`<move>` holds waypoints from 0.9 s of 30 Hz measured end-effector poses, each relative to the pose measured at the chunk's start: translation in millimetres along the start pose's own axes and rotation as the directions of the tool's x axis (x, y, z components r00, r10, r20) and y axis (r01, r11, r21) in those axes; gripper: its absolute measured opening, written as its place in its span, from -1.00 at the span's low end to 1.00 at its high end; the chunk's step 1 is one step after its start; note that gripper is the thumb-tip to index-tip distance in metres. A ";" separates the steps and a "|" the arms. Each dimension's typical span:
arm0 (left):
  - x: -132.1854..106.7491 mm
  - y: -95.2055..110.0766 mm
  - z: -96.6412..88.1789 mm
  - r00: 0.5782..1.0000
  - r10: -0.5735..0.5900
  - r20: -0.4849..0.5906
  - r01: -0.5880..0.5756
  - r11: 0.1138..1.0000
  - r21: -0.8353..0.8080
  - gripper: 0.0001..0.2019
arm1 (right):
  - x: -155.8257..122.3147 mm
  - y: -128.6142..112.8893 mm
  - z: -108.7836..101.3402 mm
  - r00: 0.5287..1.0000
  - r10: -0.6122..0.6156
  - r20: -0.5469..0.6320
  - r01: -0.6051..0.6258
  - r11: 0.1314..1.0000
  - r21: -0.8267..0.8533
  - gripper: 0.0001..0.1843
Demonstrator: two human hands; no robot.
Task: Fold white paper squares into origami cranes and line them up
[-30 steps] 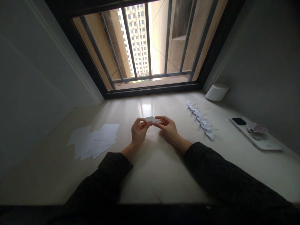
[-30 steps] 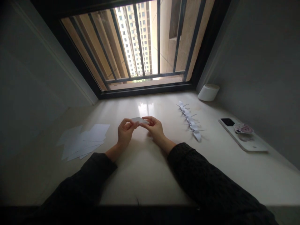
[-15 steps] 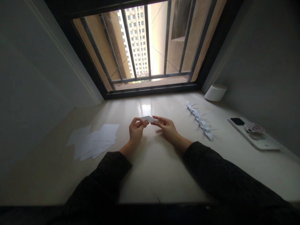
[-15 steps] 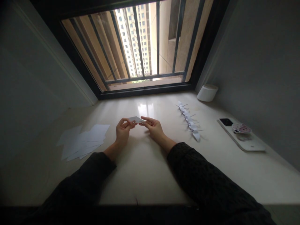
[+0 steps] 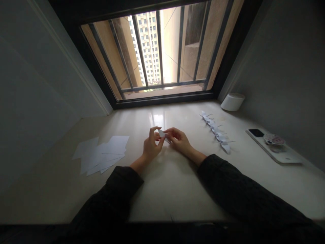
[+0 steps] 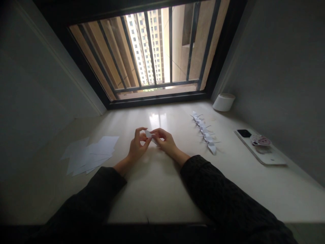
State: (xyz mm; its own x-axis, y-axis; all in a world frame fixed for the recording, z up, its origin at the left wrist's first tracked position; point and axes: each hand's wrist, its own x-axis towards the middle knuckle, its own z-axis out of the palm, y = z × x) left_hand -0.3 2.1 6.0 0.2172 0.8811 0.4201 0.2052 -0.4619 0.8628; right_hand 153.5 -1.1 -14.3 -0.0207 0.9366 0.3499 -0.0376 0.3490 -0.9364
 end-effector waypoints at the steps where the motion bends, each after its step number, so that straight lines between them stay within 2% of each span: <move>1: -0.1 0.2 0.1 1.000 -0.014 0.001 0.014 1.000 -0.016 -0.59 | 0.8 1.2 -0.4 1.000 0.005 0.000 -0.005 1.000 -0.010 -0.70; 7: 3.3 -7.8 0.5 0.992 -0.117 -0.052 0.107 0.980 -0.167 -0.64 | 2.5 -1.0 -1.2 0.999 0.041 0.011 -0.040 0.998 -0.052 -0.73; 11: 5.5 -14.1 0.1 0.988 -0.133 -0.076 0.115 0.973 -0.201 -0.68 | 1.4 -5.2 0.0 0.999 0.041 0.018 -0.039 0.997 -0.062 -0.69; 15: 6.6 -17.4 0.2 0.986 -0.156 -0.057 0.142 0.970 -0.197 -0.68 | 0.6 -3.9 -0.3 0.999 0.048 -0.026 -0.050 0.997 -0.062 -0.70; 21: 8.1 -18.8 1.1 0.973 -0.225 0.049 0.230 0.948 -0.220 -0.68 | 0.5 -0.5 -2.3 0.990 0.068 -0.121 -0.072 0.997 -0.027 -0.72; 27: 7.1 -19.5 0.5 0.978 -0.206 0.027 0.207 0.956 -0.207 -0.67 | 2.2 2.9 -2.8 0.998 0.012 -0.059 -0.015 0.999 -0.048 -0.71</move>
State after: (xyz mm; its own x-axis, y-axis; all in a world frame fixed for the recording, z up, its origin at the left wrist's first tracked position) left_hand -2.2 17.3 -7.9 0.1957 0.9545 0.2252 0.0439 -0.2380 0.9703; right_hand 156.2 2.0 -16.3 0.0376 0.9411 0.3360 0.0111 0.3358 -0.9419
